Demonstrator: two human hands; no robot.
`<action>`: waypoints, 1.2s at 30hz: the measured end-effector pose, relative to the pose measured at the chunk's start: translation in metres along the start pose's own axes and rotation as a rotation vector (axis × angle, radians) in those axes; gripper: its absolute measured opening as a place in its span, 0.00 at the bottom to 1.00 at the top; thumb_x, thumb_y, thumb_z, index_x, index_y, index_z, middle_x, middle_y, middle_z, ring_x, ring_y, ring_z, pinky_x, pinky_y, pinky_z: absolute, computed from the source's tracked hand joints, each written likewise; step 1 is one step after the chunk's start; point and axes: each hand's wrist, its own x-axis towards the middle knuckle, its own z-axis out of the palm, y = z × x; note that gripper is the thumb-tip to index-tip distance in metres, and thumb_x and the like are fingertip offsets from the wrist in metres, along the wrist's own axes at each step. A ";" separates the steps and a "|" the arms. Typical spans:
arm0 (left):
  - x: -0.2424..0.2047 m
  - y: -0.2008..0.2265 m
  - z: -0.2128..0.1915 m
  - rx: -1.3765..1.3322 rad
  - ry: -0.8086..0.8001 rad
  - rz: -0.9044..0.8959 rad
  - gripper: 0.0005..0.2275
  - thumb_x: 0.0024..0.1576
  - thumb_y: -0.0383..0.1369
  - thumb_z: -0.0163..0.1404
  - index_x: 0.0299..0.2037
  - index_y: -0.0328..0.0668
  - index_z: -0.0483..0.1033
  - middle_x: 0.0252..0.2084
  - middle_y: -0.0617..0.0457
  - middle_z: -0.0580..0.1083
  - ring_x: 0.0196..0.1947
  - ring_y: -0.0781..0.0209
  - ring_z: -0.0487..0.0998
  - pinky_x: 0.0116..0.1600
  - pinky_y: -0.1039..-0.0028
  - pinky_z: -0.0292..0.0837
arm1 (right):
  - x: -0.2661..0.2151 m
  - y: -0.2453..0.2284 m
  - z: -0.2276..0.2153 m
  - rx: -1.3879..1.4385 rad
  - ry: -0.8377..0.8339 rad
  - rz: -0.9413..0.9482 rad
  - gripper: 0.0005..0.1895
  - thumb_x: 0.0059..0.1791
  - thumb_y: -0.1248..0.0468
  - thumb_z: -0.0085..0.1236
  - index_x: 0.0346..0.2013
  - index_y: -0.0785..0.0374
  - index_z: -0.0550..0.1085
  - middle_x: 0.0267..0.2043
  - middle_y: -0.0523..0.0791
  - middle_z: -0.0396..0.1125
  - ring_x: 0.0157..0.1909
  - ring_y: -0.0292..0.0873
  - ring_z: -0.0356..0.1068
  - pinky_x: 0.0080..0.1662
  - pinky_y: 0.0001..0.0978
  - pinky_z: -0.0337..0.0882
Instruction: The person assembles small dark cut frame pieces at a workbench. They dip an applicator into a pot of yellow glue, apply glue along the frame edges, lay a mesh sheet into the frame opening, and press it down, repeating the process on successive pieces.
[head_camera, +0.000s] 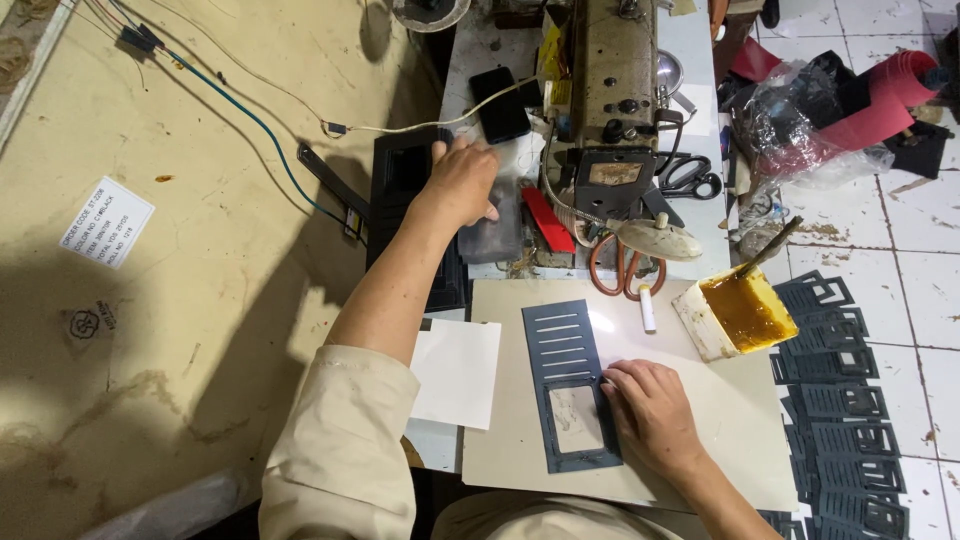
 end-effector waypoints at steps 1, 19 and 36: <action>0.002 -0.002 0.001 -0.001 -0.001 0.000 0.33 0.38 0.42 0.72 0.53 0.35 0.75 0.55 0.46 0.74 0.60 0.48 0.67 0.61 0.53 0.57 | 0.000 0.000 0.000 0.000 -0.001 0.001 0.11 0.46 0.66 0.59 0.43 0.63 0.75 0.47 0.46 0.71 0.52 0.50 0.69 0.53 0.43 0.65; 0.020 -0.018 0.019 -0.228 0.005 -0.013 0.19 0.40 0.31 0.70 0.38 0.36 0.76 0.42 0.42 0.79 0.42 0.47 0.83 0.45 0.62 0.78 | -0.002 -0.003 -0.001 0.002 -0.012 0.019 0.12 0.47 0.64 0.58 0.44 0.64 0.75 0.48 0.47 0.71 0.52 0.51 0.69 0.54 0.43 0.65; -0.078 -0.008 -0.049 -1.036 0.007 0.063 0.08 0.65 0.31 0.49 0.37 0.33 0.73 0.33 0.50 0.81 0.33 0.66 0.84 0.39 0.72 0.83 | -0.011 0.006 -0.001 0.117 0.128 0.074 0.08 0.48 0.65 0.59 0.41 0.64 0.76 0.42 0.47 0.73 0.47 0.49 0.72 0.50 0.39 0.69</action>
